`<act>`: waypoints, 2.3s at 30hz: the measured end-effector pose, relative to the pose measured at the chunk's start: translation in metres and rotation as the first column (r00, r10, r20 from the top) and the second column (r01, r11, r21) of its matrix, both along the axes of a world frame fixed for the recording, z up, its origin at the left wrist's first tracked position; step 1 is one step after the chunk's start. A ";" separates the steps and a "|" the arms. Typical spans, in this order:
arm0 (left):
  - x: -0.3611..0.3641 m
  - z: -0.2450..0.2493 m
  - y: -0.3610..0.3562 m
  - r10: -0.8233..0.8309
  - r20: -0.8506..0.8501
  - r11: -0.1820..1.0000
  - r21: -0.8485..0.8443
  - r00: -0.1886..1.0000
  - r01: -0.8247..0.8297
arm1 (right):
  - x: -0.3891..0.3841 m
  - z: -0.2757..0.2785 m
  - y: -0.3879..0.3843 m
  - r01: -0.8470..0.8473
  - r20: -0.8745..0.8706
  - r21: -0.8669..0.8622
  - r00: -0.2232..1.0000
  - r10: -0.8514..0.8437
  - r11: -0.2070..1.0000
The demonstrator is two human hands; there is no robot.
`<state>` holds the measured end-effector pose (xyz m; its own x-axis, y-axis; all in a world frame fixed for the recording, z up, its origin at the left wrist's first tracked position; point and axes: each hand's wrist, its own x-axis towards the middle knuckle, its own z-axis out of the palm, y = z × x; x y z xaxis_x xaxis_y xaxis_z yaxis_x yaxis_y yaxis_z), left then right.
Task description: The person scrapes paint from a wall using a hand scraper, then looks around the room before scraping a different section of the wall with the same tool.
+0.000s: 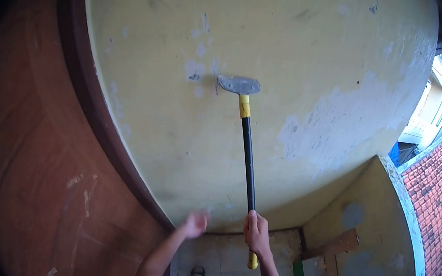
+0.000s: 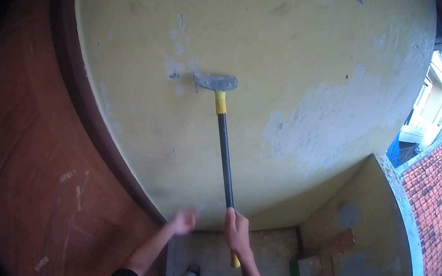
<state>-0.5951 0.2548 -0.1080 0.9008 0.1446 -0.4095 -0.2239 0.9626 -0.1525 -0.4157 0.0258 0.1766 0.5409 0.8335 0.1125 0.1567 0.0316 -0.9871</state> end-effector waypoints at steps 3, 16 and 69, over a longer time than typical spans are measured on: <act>-0.182 -0.177 -0.101 -0.178 -0.767 -0.010 0.628 0.617 0.778 | 0.004 0.029 0.023 0.028 0.179 0.080 0.983 -0.042 0.996; -0.092 -0.028 0.057 0.329 -0.829 -0.711 0.097 0.452 0.696 | 0.000 -0.010 0.060 0.092 0.155 0.034 0.983 -0.096 0.995; 0.174 0.454 0.016 0.495 0.361 -0.217 0.932 0.790 -0.290 | -0.025 -0.003 0.040 0.176 0.221 -0.049 0.962 -0.161 0.983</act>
<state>-0.4215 0.2708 0.3458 0.4486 0.7592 0.4715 -0.5380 -0.1919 0.8208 -0.4408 0.0655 0.1733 0.6433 0.7421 0.1881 0.3630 -0.0794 -0.9284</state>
